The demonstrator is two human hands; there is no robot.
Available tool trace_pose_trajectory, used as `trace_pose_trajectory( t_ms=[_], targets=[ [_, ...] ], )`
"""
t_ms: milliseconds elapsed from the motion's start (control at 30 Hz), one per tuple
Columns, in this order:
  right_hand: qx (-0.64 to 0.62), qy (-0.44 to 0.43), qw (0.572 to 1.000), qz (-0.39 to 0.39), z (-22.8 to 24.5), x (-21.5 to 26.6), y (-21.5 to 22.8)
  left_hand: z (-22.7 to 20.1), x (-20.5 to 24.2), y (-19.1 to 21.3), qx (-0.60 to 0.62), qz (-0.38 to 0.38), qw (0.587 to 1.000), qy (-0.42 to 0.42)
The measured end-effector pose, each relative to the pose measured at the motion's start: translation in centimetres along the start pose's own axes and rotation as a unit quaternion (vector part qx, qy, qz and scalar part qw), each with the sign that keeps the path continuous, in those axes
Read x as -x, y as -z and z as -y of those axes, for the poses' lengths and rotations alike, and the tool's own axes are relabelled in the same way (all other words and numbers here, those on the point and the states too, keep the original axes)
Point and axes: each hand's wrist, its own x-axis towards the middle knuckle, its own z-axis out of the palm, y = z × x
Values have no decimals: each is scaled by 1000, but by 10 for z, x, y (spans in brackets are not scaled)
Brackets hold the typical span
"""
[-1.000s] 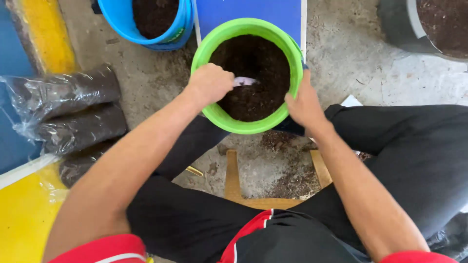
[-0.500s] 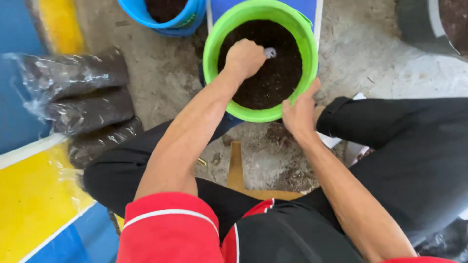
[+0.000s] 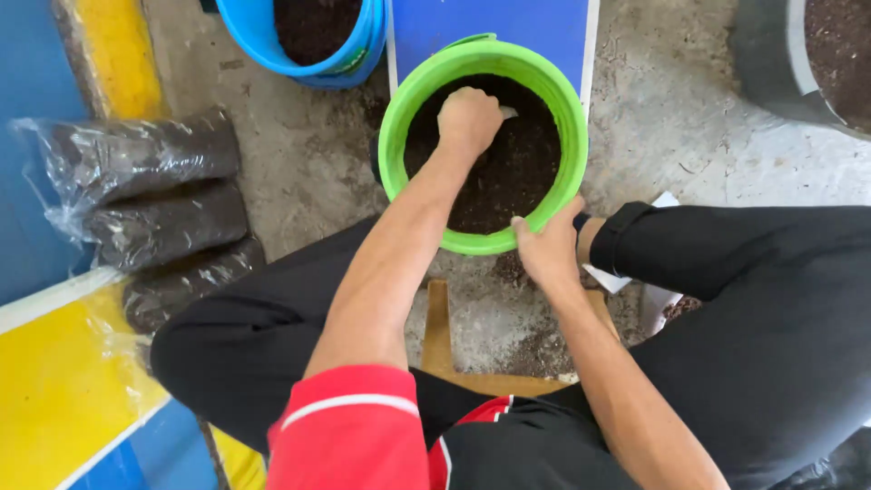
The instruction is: Scooping soil from buckets into plastic bags and weighing them on a digital scale.
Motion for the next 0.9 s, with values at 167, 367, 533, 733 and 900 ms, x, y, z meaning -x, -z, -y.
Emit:
trace_pose_trajectory(
  t_ms=[167, 367, 533, 733, 900],
  targets=[
    [28, -27, 999, 22, -14, -22, 14, 21, 36, 25, -9, 14, 987, -163],
    [68, 157, 980, 103, 22, -80, 68, 75, 111, 114, 12, 60, 989, -134],
    [-98, 63, 992, -40, 55, -33, 54, 65, 66, 104, -16, 20, 996, -83],
    [-5, -125, 990, 62, 30, 4, 4, 31, 13, 26, 1, 57, 998, 7],
    [4, 201, 979, 39, -16, -50, 25, 60, 56, 63, -1, 78, 986, -150]
  ],
)
